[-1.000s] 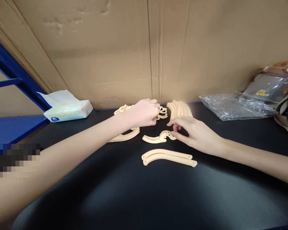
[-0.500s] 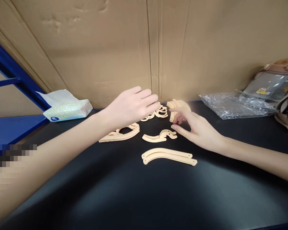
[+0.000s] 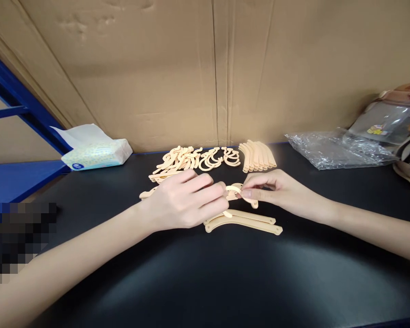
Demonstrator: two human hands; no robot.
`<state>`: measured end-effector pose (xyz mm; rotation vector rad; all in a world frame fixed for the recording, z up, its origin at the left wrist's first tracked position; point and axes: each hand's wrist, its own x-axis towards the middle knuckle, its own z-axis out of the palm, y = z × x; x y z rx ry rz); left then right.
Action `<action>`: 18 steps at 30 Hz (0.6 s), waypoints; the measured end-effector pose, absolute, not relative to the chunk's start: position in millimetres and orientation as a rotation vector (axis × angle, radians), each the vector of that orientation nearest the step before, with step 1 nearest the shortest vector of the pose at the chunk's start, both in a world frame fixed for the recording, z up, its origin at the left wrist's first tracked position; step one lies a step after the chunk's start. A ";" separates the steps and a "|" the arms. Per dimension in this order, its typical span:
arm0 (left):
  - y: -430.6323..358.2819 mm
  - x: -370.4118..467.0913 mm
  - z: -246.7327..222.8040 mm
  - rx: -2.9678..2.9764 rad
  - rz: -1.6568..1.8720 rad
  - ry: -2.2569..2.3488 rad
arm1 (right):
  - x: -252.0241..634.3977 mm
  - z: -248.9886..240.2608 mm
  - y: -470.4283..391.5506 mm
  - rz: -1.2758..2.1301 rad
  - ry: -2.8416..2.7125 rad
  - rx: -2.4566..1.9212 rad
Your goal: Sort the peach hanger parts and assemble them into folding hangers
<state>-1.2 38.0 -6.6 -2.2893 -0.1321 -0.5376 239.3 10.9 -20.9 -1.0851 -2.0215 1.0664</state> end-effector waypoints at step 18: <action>4.7 -3.1 -21.3 -2.854 -0.441 -0.602 | 244.6 -39.1 25.7 1.304 -1.512 -1.048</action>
